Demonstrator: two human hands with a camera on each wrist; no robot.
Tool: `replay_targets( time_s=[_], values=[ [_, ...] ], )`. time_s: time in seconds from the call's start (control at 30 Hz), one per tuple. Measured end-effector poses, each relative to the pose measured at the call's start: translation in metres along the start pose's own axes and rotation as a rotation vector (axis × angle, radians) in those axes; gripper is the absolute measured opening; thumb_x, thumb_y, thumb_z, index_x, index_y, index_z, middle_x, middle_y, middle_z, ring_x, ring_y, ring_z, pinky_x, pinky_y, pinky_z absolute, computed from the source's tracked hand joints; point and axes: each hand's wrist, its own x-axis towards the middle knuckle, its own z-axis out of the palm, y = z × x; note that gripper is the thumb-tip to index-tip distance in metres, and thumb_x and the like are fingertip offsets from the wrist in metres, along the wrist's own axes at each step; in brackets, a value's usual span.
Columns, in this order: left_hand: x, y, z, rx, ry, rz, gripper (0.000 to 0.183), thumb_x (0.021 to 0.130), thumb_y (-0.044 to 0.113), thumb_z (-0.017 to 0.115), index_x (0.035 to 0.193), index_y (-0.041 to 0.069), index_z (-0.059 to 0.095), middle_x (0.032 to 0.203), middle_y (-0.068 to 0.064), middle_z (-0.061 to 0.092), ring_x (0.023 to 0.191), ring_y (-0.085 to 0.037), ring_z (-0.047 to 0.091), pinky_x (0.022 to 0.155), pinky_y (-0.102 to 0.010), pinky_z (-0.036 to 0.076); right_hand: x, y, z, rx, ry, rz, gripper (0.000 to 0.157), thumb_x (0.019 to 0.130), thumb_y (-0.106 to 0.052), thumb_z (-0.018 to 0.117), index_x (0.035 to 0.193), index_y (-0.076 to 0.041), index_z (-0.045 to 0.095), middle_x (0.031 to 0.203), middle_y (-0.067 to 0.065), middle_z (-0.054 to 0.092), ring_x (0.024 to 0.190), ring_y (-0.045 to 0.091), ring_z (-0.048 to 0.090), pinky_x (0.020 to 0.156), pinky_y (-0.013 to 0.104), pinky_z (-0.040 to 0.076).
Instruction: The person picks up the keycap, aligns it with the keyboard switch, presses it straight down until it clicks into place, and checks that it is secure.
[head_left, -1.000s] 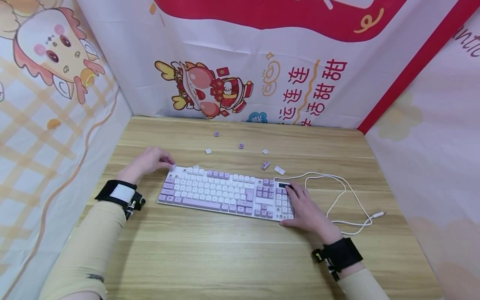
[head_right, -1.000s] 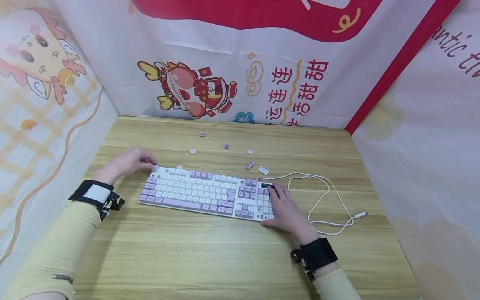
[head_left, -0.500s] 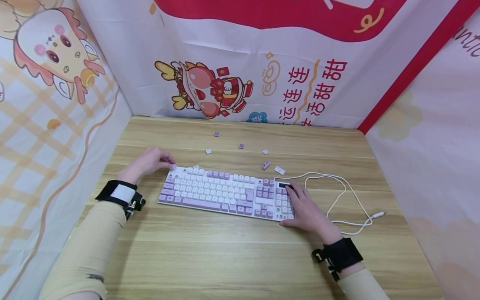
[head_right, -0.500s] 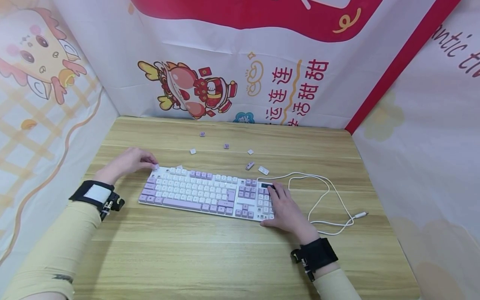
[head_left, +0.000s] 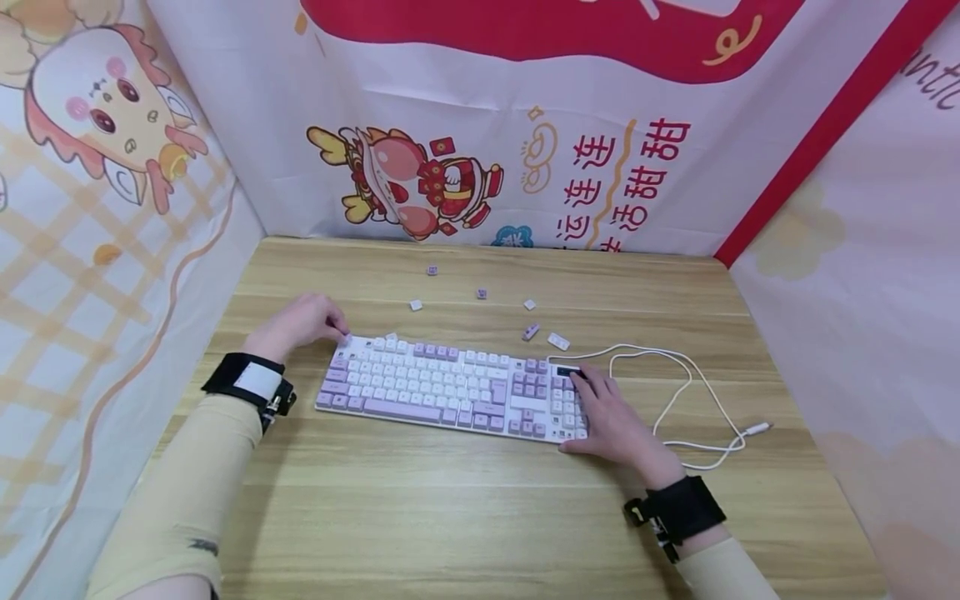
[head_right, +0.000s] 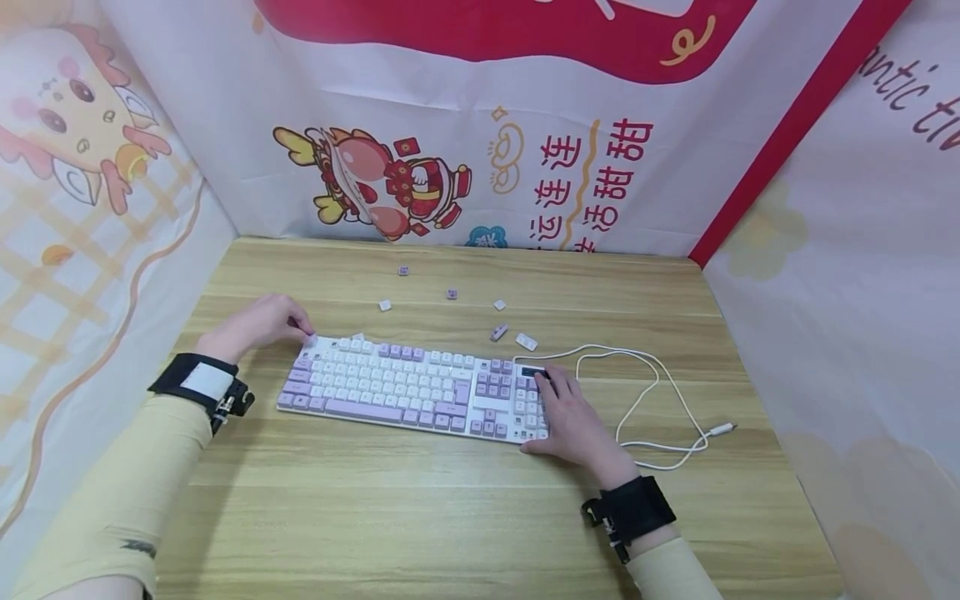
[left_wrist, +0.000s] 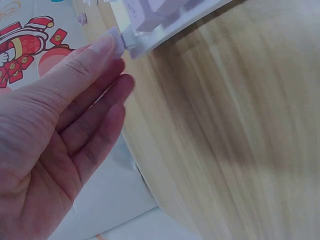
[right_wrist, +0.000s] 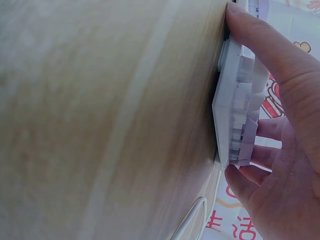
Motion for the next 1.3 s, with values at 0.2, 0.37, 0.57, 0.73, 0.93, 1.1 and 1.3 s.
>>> replay_targets(
  time_s=[0.2, 0.37, 0.57, 0.73, 0.93, 1.1, 1.3],
  values=[
    [0.005, -0.012, 0.002, -0.047, -0.018, 0.031, 0.005, 0.082, 0.017, 0.081, 0.083, 0.014, 0.077, 0.085, 0.0, 0.076, 0.077, -0.012, 0.063, 0.078, -0.035, 0.052, 0.001, 0.002, 0.0, -0.004, 0.018, -0.02, 0.122, 0.06, -0.056, 0.09, 0.15, 0.005, 0.034, 0.155, 0.029, 0.031, 0.141, 0.047, 0.035, 0.114, 0.055, 0.041],
    [0.006, -0.024, 0.007, -0.116, -0.028, 0.04, 0.004, 0.083, 0.016, 0.08, 0.085, 0.015, 0.078, 0.087, 0.001, 0.077, 0.079, -0.013, 0.064, 0.077, -0.03, 0.051, 0.001, 0.004, 0.002, -0.009, 0.038, -0.037, 0.122, 0.059, -0.054, 0.091, 0.149, 0.006, 0.035, 0.154, 0.03, 0.033, 0.141, 0.046, 0.036, 0.113, 0.055, 0.041],
    [0.008, -0.027, 0.008, -0.14, -0.044, 0.027, 0.004, 0.084, 0.017, 0.079, 0.087, 0.015, 0.078, 0.089, 0.0, 0.077, 0.08, -0.013, 0.065, 0.078, -0.03, 0.05, 0.003, 0.004, 0.0, 0.004, 0.017, -0.02, 0.122, 0.06, -0.053, 0.091, 0.15, 0.006, 0.034, 0.155, 0.031, 0.032, 0.143, 0.046, 0.033, 0.115, 0.054, 0.04],
    [0.009, -0.028, 0.011, -0.106, -0.033, 0.067, 0.004, 0.084, 0.019, 0.079, 0.088, 0.017, 0.079, 0.089, 0.001, 0.078, 0.08, -0.01, 0.066, 0.077, -0.028, 0.052, 0.004, 0.005, -0.001, 0.015, 0.005, -0.019, 0.122, 0.06, -0.052, 0.091, 0.149, 0.008, 0.034, 0.156, 0.031, 0.031, 0.144, 0.046, 0.032, 0.118, 0.054, 0.036],
    [0.006, -0.033, 0.016, -0.051, 0.001, 0.142, 0.006, 0.084, 0.014, 0.079, 0.089, 0.016, 0.08, 0.09, -0.001, 0.079, 0.083, -0.012, 0.07, 0.078, -0.032, 0.056, 0.004, 0.007, -0.001, 0.018, -0.001, -0.028, 0.122, 0.06, -0.051, 0.092, 0.148, 0.009, 0.035, 0.156, 0.031, 0.03, 0.146, 0.047, 0.029, 0.12, 0.054, 0.032],
    [0.0, -0.032, 0.018, -0.052, 0.007, 0.133, 0.008, 0.087, 0.013, 0.076, 0.093, 0.015, 0.08, 0.094, -0.003, 0.079, 0.09, -0.018, 0.072, 0.085, -0.041, 0.058, 0.005, 0.008, -0.001, 0.023, 0.001, -0.026, 0.122, 0.059, -0.051, 0.092, 0.149, 0.009, 0.035, 0.157, 0.03, 0.03, 0.147, 0.046, 0.029, 0.12, 0.054, 0.032],
    [-0.001, -0.02, 0.014, -0.039, -0.012, 0.083, 0.006, 0.086, 0.011, 0.076, 0.091, 0.012, 0.079, 0.093, -0.004, 0.078, 0.086, -0.016, 0.07, 0.084, -0.043, 0.057, 0.005, 0.009, -0.002, 0.033, 0.003, -0.029, 0.122, 0.058, -0.051, 0.092, 0.149, 0.008, 0.035, 0.157, 0.029, 0.031, 0.146, 0.045, 0.03, 0.12, 0.054, 0.033]
  ],
)
